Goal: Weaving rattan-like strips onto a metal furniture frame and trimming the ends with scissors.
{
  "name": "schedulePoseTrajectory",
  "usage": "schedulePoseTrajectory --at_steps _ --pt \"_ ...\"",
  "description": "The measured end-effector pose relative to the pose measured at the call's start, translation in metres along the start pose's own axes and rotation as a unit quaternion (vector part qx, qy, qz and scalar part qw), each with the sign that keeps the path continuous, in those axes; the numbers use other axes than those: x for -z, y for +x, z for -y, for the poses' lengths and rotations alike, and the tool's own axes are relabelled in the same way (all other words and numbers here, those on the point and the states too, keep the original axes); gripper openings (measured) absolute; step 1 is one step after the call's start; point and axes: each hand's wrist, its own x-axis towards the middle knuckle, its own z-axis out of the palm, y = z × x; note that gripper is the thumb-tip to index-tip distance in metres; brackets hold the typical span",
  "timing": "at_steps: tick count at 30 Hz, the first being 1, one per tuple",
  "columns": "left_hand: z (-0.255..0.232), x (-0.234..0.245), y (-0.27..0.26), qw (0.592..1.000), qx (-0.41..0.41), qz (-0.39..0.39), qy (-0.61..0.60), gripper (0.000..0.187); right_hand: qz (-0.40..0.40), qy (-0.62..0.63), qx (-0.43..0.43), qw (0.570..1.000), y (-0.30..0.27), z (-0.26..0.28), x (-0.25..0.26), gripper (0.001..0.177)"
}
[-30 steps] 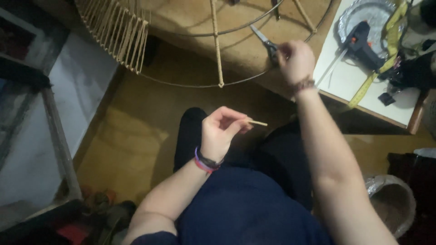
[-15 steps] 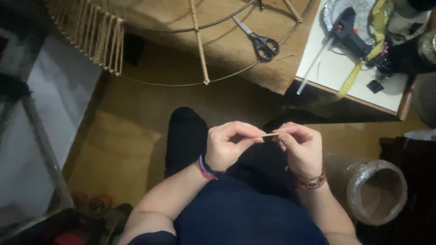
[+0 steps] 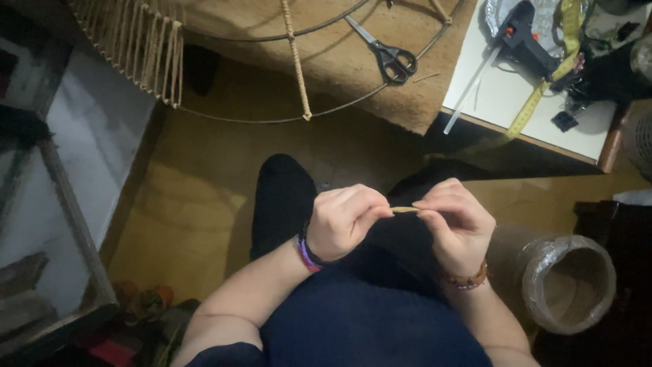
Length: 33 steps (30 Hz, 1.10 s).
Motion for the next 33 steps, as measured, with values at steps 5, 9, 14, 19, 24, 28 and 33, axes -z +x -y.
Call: schedulePoseTrajectory --at_steps 5,9,14,19,24,28,33 --pt "0.003 0.0 0.006 0.929 0.216 0.162 -0.252 0.035 0.005 0.007 0.026 1.0 0.006 0.005 -0.001 0.014" --pt "0.045 -0.029 -0.034 0.751 0.354 0.27 -0.488 0.03 0.028 0.046 0.042 0.998 0.006 0.001 0.001 0.015" --pt "0.035 -0.026 -0.02 0.763 0.391 0.205 -0.471 0.024 0.014 0.096 -0.008 0.995 0.003 -0.02 0.004 0.015" --pt "0.001 -0.002 0.016 0.947 0.224 0.117 -0.198 0.016 0.006 0.065 -0.042 0.997 0.001 -0.024 0.004 0.008" --pt "0.001 0.004 0.018 0.958 0.226 0.121 -0.125 0.01 0.021 0.052 -0.04 0.998 0.004 -0.025 0.002 0.009" --pt "0.015 -0.003 0.008 0.9 0.321 0.181 -0.232 0.007 0.023 0.118 -0.062 0.991 0.0 -0.031 -0.003 0.008" --pt "0.022 -0.007 -0.002 0.853 0.375 0.181 -0.316 0.012 0.021 0.185 -0.085 0.979 0.006 -0.03 -0.012 0.012"
